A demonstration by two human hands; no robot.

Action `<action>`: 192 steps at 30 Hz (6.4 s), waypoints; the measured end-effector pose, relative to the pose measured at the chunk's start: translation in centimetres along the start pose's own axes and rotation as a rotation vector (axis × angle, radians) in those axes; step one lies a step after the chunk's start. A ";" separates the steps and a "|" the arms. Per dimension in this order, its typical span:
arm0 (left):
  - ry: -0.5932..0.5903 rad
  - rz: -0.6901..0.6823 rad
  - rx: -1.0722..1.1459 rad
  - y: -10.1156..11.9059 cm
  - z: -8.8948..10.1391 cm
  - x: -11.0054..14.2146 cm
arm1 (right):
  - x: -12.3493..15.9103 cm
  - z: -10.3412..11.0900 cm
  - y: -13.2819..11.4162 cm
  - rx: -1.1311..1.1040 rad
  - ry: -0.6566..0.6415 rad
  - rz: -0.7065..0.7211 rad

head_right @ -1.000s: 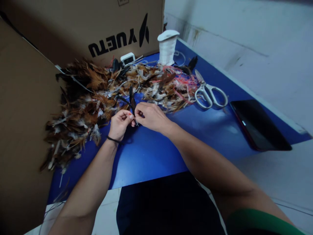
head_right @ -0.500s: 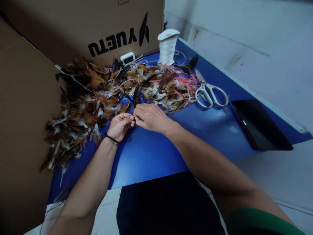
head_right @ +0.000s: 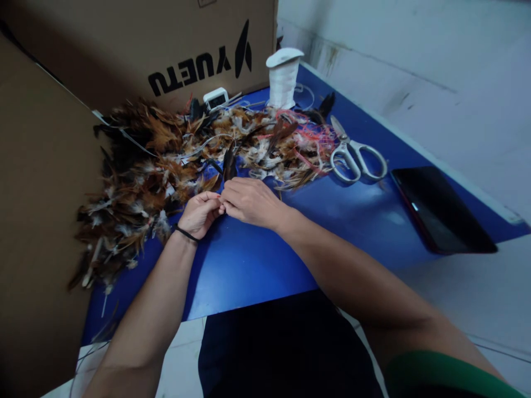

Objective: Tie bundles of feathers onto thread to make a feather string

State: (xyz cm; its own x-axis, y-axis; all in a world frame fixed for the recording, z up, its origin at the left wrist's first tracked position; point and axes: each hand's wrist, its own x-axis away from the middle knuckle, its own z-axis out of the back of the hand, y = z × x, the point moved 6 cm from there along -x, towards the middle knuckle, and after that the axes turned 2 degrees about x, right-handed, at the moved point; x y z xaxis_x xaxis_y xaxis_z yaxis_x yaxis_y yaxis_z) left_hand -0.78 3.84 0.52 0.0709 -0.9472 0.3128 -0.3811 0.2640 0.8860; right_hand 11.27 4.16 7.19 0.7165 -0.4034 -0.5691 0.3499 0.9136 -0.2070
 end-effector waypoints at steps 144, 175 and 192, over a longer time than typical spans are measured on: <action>0.102 -0.429 -0.047 0.8 0.1 0.5 | 0.7 -0.5 3.3 -0.850 0.066 -0.491; 0.165 -0.576 -0.107 1.8 -0.4 1.4 | 0.5 0.4 2.6 -0.637 -0.028 -0.429; -0.115 -0.272 -0.240 0.0 -1.1 0.6 | 0.3 1.4 1.6 -0.376 0.115 -0.162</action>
State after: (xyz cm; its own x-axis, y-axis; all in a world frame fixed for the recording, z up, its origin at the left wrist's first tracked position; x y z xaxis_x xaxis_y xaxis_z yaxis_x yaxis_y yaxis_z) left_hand 0.30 3.44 1.09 0.0309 -0.9992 0.0271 -0.1352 0.0227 0.9906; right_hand 12.85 5.40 7.77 0.5910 -0.5548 -0.5856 0.1928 0.8021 -0.5653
